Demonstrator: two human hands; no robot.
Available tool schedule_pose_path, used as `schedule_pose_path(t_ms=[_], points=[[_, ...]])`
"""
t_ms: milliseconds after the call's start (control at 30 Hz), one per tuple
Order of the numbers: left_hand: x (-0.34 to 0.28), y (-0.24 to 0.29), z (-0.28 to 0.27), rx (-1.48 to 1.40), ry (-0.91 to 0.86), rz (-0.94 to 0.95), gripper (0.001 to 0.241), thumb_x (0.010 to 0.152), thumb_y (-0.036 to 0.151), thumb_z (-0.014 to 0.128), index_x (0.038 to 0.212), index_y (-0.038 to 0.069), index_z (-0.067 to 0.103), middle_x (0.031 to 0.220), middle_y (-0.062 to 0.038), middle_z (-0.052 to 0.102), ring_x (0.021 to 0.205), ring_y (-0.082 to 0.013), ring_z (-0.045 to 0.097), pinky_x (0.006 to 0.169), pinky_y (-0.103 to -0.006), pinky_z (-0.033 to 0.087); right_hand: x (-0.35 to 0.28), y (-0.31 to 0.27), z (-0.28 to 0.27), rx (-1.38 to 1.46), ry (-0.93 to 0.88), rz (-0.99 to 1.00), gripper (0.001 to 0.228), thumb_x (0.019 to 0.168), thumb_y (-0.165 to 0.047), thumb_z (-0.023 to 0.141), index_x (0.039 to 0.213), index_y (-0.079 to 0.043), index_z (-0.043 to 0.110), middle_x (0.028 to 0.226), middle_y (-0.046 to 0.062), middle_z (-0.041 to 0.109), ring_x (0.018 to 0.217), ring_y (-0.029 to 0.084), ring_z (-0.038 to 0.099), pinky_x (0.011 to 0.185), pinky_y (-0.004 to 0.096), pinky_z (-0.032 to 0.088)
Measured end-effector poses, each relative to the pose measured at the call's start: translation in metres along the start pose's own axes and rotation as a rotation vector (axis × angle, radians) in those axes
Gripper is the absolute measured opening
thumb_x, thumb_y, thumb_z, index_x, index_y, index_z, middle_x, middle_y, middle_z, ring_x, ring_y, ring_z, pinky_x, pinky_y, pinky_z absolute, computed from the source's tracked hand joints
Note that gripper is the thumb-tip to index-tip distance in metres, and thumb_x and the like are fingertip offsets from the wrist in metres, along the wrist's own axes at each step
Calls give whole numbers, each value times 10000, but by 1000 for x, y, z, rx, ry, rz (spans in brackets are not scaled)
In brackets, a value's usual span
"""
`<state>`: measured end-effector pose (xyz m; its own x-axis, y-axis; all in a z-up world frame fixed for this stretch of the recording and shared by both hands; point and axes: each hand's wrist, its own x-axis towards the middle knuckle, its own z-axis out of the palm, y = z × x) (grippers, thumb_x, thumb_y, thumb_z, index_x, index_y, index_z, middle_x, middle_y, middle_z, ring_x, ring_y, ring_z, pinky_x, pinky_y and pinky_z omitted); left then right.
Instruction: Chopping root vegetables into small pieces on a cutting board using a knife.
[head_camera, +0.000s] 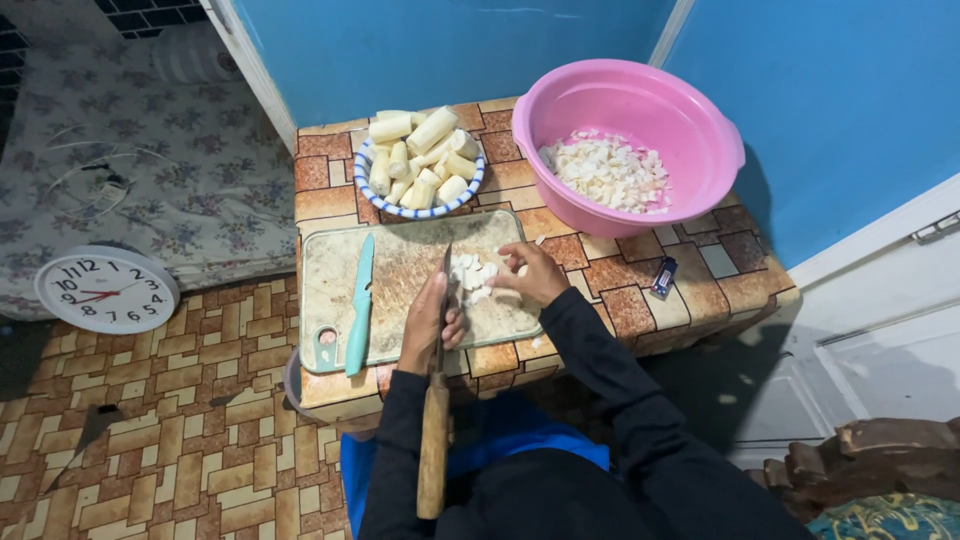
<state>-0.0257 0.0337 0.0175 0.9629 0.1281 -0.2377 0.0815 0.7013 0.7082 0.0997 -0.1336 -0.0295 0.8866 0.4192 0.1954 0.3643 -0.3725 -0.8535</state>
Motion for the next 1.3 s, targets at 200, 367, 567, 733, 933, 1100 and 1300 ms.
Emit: schedule_pose_path(t_ms=[200,367,567,733,933,1100,1300], points=[[7,-8,-19,-110,-34,-16,297,950,308,476,1213,176,517,495,-41,298,266,-133,320,184,-215,261,4,8,23,-200,-104,-207,710,548,-220,864,1172,-66,565,859,133,525,834,366,616,779,443,518],[33,-36,-55,-179,-50,41,235,971,306,431,1099,124,507,501,-41,307,267,-116,324,188,-204,258,8,-17,26,-132,-16,-152,615,672,-366,796,1189,-138,550,893,65,447,874,280,563,810,378,484],[-4,5,-8,-140,-63,141,452,952,388,441,1191,5,447,507,-37,333,266,-73,334,169,-191,256,19,-45,56,273,-65,-86,484,754,-164,449,1232,-101,406,984,118,329,939,246,409,842,357,470],[11,-14,-29,-95,-15,133,553,937,498,410,798,-19,545,340,-49,288,183,-122,292,162,-214,228,-1,-77,75,46,-60,-328,599,661,-5,526,1232,-55,352,1048,156,349,997,349,455,905,424,430],[5,-12,-25,-182,106,179,281,863,249,573,839,-27,526,435,-127,448,189,-96,314,128,-236,258,-13,-94,60,296,-236,-343,706,736,-78,759,1268,-28,297,1089,160,550,1121,366,522,987,467,384],[3,-2,-25,-334,4,211,188,899,163,494,825,-2,445,580,-133,462,246,-66,313,176,-195,256,-14,-76,19,-139,-213,-136,968,547,-191,874,1338,-119,321,1179,179,502,1109,391,508,949,505,433],[5,-1,-25,-303,14,226,171,897,152,492,811,12,442,600,-136,463,253,-65,298,178,-200,257,-17,-32,36,-19,-111,94,752,562,-30,830,1208,-97,451,846,51,550,677,152,635,640,243,557]])
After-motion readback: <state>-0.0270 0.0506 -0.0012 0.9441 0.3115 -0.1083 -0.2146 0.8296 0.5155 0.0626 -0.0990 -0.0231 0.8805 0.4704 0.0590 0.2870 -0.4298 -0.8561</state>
